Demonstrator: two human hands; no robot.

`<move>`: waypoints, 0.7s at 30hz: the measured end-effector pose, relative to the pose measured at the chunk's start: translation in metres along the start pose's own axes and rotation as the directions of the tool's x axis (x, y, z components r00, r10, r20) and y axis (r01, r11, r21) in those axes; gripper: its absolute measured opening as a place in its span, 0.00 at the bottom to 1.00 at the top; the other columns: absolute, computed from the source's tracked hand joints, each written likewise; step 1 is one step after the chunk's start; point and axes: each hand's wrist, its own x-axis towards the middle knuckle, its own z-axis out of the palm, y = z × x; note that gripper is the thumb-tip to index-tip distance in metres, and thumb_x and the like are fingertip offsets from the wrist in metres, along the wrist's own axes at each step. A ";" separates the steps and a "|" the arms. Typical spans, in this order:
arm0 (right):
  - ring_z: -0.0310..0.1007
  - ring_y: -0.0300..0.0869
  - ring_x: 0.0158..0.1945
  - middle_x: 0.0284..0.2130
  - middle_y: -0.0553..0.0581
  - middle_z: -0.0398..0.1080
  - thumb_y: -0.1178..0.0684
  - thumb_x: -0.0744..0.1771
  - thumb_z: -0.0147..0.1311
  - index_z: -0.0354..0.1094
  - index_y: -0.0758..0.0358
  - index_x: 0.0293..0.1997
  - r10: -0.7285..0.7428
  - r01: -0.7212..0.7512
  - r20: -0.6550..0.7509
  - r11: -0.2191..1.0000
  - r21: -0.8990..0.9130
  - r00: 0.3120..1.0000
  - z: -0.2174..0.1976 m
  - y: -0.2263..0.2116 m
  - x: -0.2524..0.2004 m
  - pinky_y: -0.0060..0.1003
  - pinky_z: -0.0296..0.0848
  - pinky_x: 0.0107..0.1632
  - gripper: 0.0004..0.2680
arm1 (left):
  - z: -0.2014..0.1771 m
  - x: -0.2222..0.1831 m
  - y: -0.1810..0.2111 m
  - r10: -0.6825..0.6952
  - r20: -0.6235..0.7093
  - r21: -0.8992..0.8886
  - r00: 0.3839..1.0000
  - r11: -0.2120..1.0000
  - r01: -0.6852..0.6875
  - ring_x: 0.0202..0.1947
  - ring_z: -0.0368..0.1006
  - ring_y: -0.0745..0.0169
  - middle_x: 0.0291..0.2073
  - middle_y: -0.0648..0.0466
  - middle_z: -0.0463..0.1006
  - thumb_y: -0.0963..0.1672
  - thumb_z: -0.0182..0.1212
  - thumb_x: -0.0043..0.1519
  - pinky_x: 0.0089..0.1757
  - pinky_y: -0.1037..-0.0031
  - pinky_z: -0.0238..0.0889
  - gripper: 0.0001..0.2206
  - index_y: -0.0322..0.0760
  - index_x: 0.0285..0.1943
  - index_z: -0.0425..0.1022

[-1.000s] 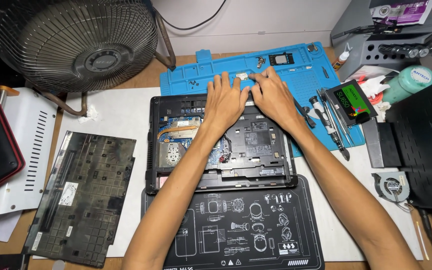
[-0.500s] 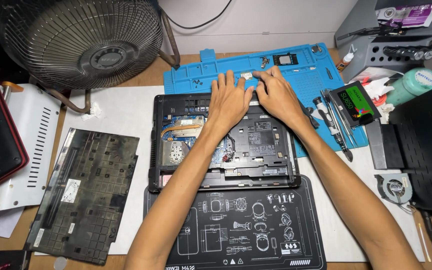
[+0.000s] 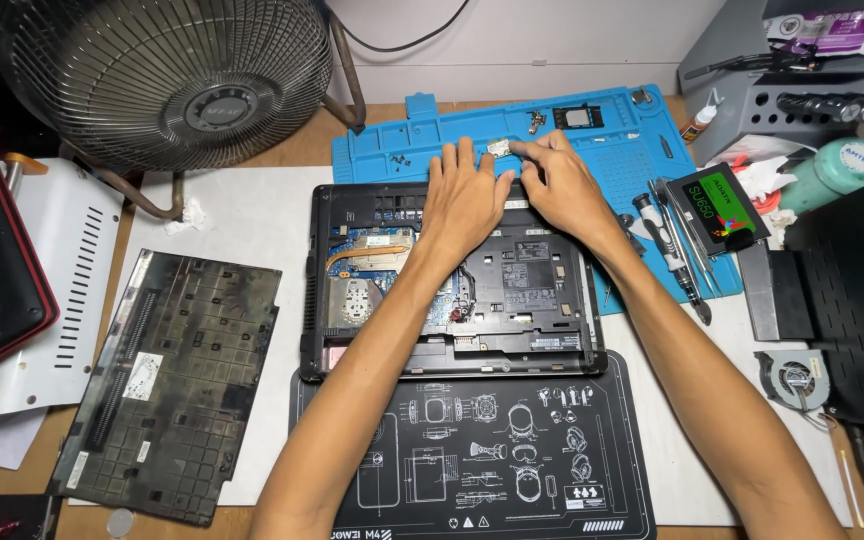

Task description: Probing a laptop motherboard with a multimeter and connecting internal ribbon cables during a repair.

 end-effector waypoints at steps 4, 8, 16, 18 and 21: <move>0.70 0.57 0.50 0.46 0.62 0.63 0.63 0.69 0.44 0.67 0.62 0.67 -0.040 0.041 -0.017 0.996 0.079 0.999 -0.005 -0.010 -0.004 0.57 0.66 0.55 0.17 | 0.001 0.000 0.000 -0.002 -0.003 -0.001 1.000 1.000 0.002 0.41 0.56 0.50 0.40 0.48 0.60 0.52 0.40 0.71 0.43 0.60 0.50 0.24 0.26 0.49 0.74; 0.69 0.64 0.58 0.51 0.66 0.70 0.65 0.69 0.44 0.66 0.65 0.66 -0.087 0.089 -0.030 0.991 0.098 0.996 -0.009 -0.021 -0.008 0.61 0.61 0.62 0.16 | -0.002 -0.001 0.002 -0.002 -0.014 0.012 1.000 1.000 0.003 0.41 0.57 0.49 0.40 0.47 0.61 0.52 0.41 0.71 0.42 0.60 0.50 0.24 0.26 0.50 0.74; 0.66 0.62 0.63 0.56 0.62 0.72 0.64 0.70 0.42 0.62 0.60 0.68 -0.097 0.096 0.004 0.994 0.047 0.995 -0.010 -0.024 -0.009 0.69 0.50 0.67 0.17 | 0.000 -0.001 0.002 -0.007 -0.030 0.027 1.000 1.000 0.008 0.41 0.57 0.48 0.40 0.46 0.61 0.53 0.41 0.71 0.43 0.59 0.51 0.24 0.27 0.52 0.74; 0.68 0.65 0.60 0.55 0.66 0.72 0.65 0.69 0.41 0.66 0.62 0.66 -0.107 0.107 0.010 0.994 0.027 0.994 -0.013 -0.030 -0.012 0.68 0.56 0.65 0.17 | -0.001 -0.001 0.002 -0.010 -0.037 0.031 0.999 0.999 0.011 0.41 0.58 0.48 0.41 0.45 0.62 0.53 0.42 0.71 0.42 0.59 0.51 0.24 0.27 0.51 0.74; 0.70 0.64 0.57 0.53 0.66 0.73 0.65 0.68 0.41 0.67 0.62 0.66 -0.121 0.121 -0.008 0.993 -0.004 0.993 -0.011 -0.026 -0.011 0.64 0.61 0.62 0.17 | 0.001 -0.002 0.002 -0.010 -0.047 0.032 0.999 0.999 0.012 0.40 0.57 0.50 0.41 0.45 0.62 0.52 0.42 0.71 0.42 0.61 0.50 0.23 0.27 0.51 0.75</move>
